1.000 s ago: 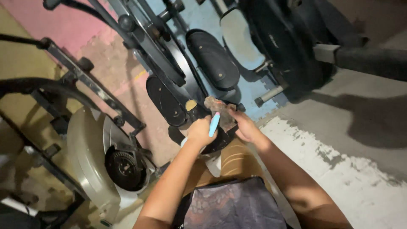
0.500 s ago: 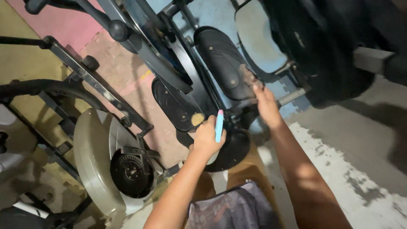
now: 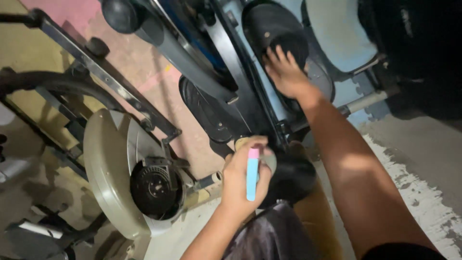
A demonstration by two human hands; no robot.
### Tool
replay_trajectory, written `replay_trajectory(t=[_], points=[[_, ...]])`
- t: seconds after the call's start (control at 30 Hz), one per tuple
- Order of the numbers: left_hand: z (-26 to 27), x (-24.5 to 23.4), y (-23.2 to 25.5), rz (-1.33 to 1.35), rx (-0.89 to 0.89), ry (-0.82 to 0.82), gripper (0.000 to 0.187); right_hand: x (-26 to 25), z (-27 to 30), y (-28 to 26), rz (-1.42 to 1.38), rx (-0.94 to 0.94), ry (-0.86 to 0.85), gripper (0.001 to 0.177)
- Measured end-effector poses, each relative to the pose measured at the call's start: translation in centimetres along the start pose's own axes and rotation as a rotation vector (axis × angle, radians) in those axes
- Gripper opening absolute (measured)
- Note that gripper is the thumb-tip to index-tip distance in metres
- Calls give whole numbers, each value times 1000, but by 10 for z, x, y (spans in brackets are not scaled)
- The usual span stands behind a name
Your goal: Cleaning various pieces of gym equipment using a spray bottle and a cloth.
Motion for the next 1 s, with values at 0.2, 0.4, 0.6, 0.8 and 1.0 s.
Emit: replay_trajectory(t=[0.2,0.4,0.6,0.8,1.0], points=[[-36,1,-27,306,140,177,33,-5,-19,-11,88,19,35,55],[-69,-1,-40,333,219,239,33,-17,54,0,19,-38,-4,49],[-80,22,-80,184,229,223,35,-28,94,-9,134,-144,-240,51],[-68,29,-100,158,283,241,39,-18,19,-7,59,-114,-77,50],[-75,38,-117,192,254,234,42,2,-66,14,105,-197,-23,54]])
Point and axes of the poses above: each hand's wrist, its own z-axis away from the middle knuckle, its own x-axis out of the palm, y = z × x, the point moved 9 cm from there along -z, towards the middle knuckle, and after that the axes turned 10 degrees about y, right-handed, at the moved point
